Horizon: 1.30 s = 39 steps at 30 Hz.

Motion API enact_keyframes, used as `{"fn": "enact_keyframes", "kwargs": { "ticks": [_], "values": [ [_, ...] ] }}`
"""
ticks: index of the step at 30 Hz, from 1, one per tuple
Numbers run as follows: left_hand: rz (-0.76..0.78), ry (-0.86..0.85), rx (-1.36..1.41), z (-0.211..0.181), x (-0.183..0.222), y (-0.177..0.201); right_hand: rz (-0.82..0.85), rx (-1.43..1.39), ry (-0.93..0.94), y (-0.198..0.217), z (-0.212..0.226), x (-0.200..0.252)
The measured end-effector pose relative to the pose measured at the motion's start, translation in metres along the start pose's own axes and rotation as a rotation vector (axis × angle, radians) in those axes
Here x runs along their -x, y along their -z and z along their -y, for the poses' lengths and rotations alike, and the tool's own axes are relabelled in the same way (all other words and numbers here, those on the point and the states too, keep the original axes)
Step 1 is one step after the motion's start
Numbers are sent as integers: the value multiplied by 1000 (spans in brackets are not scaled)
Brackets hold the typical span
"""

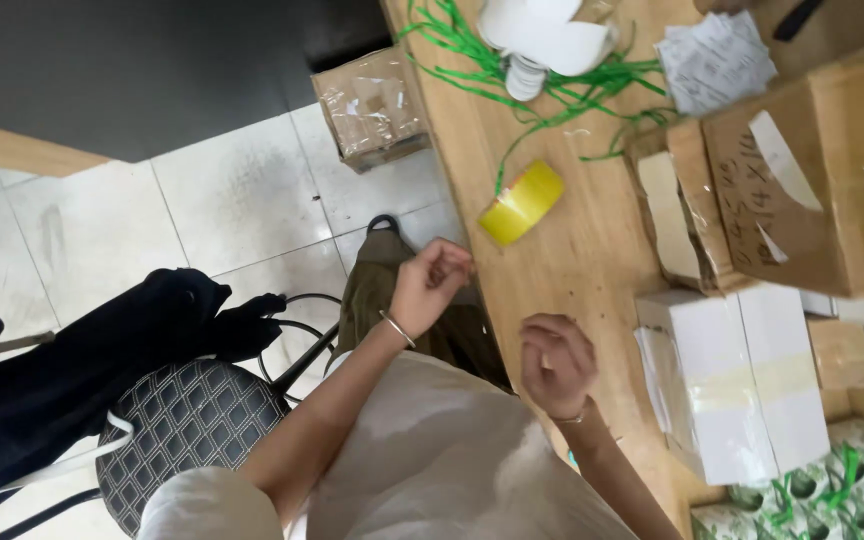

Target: Packing small green packets into cardboard boxes and sealing them with tape.

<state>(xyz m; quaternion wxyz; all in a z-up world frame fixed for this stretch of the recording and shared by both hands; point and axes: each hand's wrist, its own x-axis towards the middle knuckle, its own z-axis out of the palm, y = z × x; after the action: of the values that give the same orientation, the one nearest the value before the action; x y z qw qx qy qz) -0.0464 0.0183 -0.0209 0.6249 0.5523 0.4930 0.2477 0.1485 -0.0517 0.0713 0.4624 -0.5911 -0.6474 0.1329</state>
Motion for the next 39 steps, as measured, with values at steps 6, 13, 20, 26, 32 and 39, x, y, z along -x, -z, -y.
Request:
{"fn": "enact_keyframes", "kwargs": {
  "ticks": [6,13,20,26,32,39],
  "values": [
    [-413,141,253,47,-48,101,503,-258,70,-119,9,-45],
    [-506,251,122,83,-99,232,801,-268,-397,-287,-24,-96],
    [-498,510,-37,211,-141,295,796,-59,-552,-480,-223,-78],
    [-312,800,-136,341,-182,307,924,235,-630,-591,-398,-49],
    [-258,907,-168,426,-226,304,860,442,-760,-629,-535,-15],
    [-272,945,-146,532,-278,262,705,754,-1188,-624,-580,-28]
  ]
}}
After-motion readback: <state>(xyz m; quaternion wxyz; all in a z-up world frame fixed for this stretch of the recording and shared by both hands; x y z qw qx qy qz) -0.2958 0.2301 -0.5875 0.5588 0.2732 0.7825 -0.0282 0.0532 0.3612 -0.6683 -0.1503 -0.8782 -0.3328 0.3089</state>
